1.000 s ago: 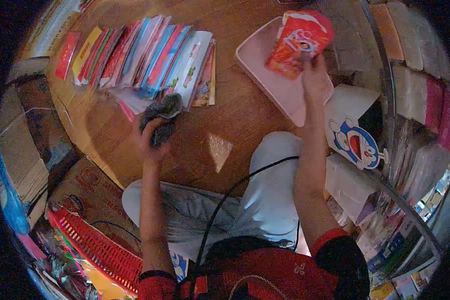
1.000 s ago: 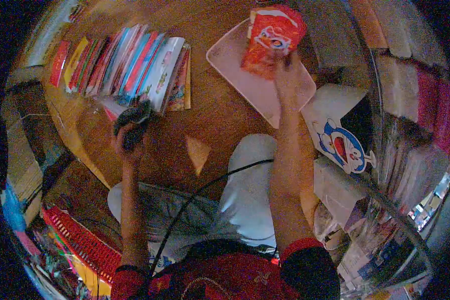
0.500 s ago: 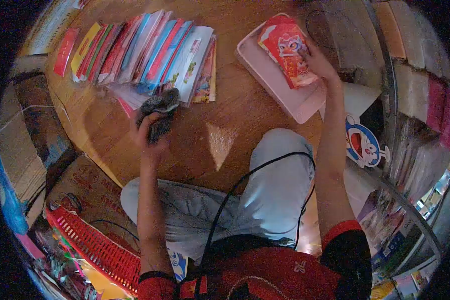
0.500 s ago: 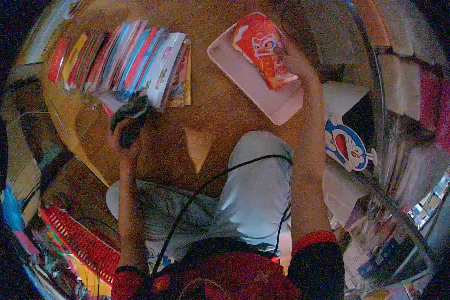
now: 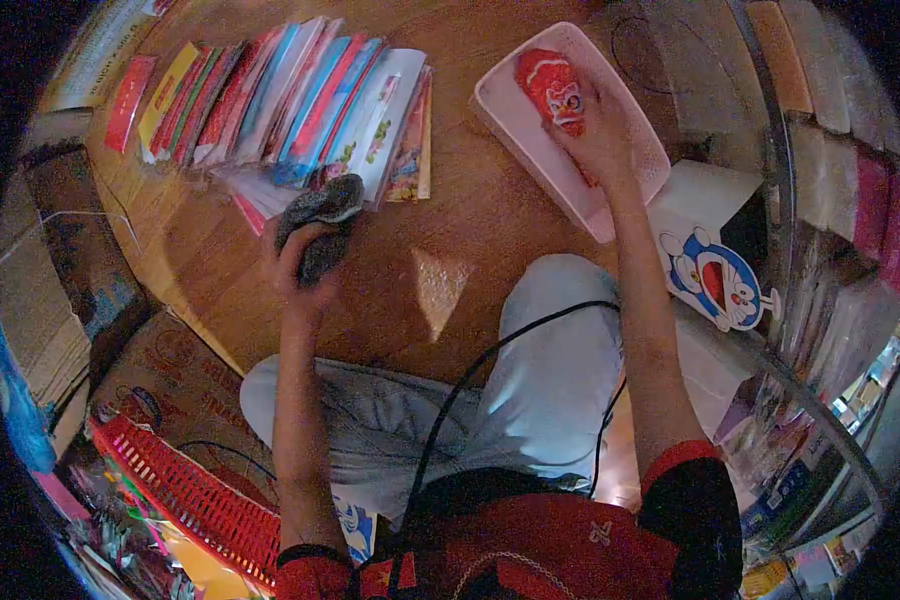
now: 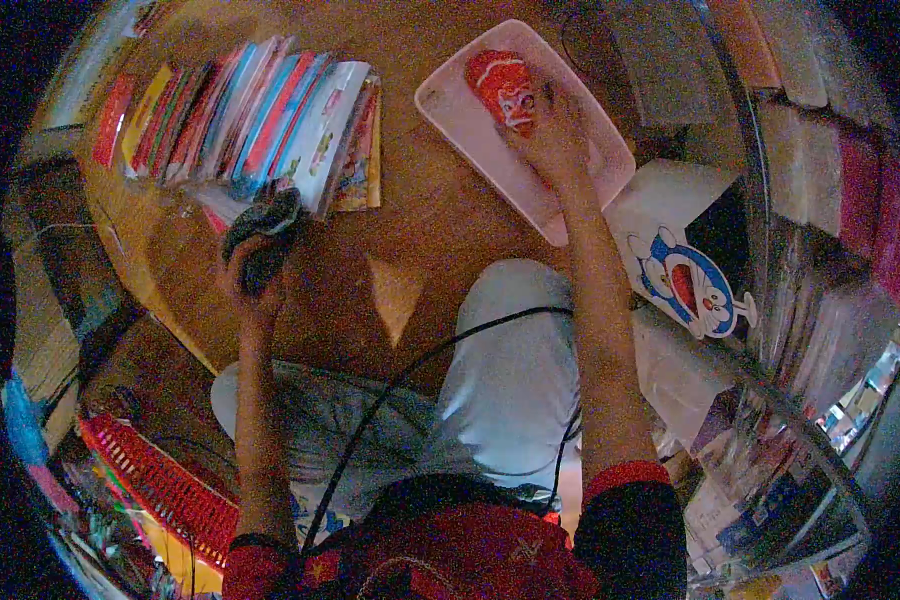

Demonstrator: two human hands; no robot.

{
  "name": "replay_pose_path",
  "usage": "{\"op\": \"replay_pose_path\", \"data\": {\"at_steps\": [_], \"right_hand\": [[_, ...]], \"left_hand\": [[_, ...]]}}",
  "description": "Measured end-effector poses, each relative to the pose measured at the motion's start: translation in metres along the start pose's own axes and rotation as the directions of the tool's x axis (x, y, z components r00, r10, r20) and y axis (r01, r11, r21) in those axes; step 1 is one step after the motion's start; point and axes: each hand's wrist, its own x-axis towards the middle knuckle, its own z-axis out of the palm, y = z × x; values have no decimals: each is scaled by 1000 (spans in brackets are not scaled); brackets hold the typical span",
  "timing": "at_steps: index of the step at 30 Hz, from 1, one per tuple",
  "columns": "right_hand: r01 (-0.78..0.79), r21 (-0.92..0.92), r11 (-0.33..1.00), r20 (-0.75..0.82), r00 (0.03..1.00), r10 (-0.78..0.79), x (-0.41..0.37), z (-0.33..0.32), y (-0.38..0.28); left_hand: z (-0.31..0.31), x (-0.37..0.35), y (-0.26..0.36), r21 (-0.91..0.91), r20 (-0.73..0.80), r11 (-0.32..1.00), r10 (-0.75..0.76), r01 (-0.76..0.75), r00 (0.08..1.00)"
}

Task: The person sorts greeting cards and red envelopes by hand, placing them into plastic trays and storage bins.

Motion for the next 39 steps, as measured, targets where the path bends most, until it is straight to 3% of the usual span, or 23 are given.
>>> {"op": "replay_pose_path", "data": {"at_steps": [2,6,8,12,14,15,17,18,20,26,28,30,32,34,36,38,39], "right_hand": [[127,-62,990,-126,983,-134,4,2,5],[149,1,989,-65,987,-149,4,-5,-11],[-80,-92,993,-107,992,70,1,-2,-19],[-69,-53,996,-194,979,58,7,15,-4],[127,-35,991,-222,966,-131,13,21,7],[124,-35,992,-220,967,-129,13,16,4],[16,41,999,-112,994,-12,11,-3,-6],[13,36,999,-120,993,-9,10,-1,-6],[-196,-114,974,-222,961,168,9,14,-2],[-185,-163,969,-493,866,83,-4,27,5],[-154,-98,983,-499,862,85,-18,5,-6],[-110,-27,994,-507,858,81,-37,-17,-15],[-98,99,990,-343,931,126,-56,-38,-14],[-30,121,992,-363,929,72,-76,-45,-6],[31,147,989,-383,923,28,-96,-50,-1],[25,283,959,-373,924,86,-118,-57,-7],[41,293,955,-378,922,77,-123,-61,-14]], "left_hand": [[1,-1,-1,5,-3,1000,19,-19,1000],[-2,-3,-1,-3,42,1000,-14,14,999],[-3,0,1,-7,53,1000,-6,6,999],[-2,1,3,-15,64,1000,-8,9,998],[0,-4,-1,4,51,1000,-11,11,999],[0,-8,-4,-11,63,999,-31,32,997],[-2,-10,-3,-34,83,998,-45,48,996],[-2,-6,-1,-62,77,998,-10,15,997],[-4,-6,-1,-88,62,996,30,-25,998],[-19,-28,-21,-139,173,982,-102,127,980],[-24,-24,-8,-39,139,999,26,-21,990],[-20,-33,-6,-62,96,998,39,-33,995],[-17,-43,-10,-79,46,996,34,-30,998],[-15,-48,-12,-61,164,997,-27,38,986],[-8,-50,-10,-59,169,994,-83,94,982],[-6,-55,-1,-57,178,988,-133,146,975],[-5,-57,3,13,271,976,-211,215,939]]}}
